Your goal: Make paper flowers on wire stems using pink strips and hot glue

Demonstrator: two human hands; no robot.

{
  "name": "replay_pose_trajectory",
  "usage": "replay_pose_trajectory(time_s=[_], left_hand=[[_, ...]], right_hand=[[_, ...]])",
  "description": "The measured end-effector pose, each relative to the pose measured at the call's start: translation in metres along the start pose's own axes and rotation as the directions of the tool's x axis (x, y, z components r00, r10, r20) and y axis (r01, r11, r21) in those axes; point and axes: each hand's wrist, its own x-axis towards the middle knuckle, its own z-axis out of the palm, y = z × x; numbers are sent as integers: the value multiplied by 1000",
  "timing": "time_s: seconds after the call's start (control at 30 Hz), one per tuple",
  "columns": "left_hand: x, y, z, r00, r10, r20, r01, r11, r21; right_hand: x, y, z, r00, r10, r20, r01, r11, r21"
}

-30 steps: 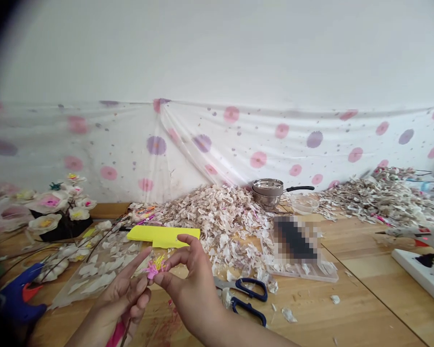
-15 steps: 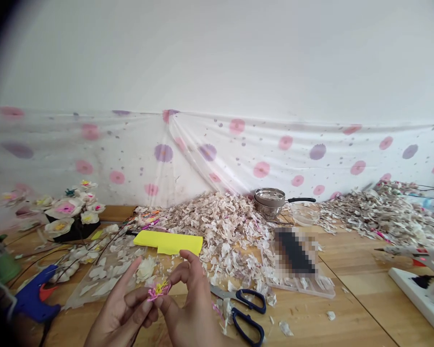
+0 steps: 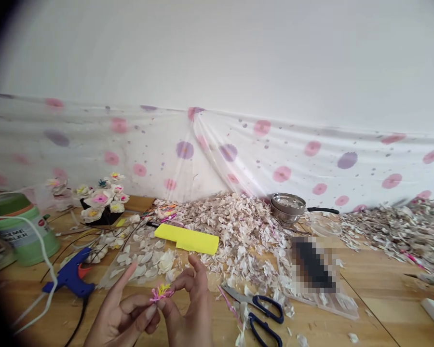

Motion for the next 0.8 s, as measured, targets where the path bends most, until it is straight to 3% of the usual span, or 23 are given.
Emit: replay_pose_trajectory(time_s=[0.17, 0.3, 0.8], left_hand=[[7, 4, -9, 998, -57, 6, 57, 998, -8], [10, 1, -12, 998, 15, -55, -13, 999, 30], [15, -7, -13, 983, 162, -92, -151, 982, 112]], right_hand=[[1, -2, 11, 1000, 16, -10, -17, 999, -37], [4, 0, 14, 1000, 8, -3, -8, 998, -59], [11, -2, 18, 1000, -19, -1, 19, 998, -63]])
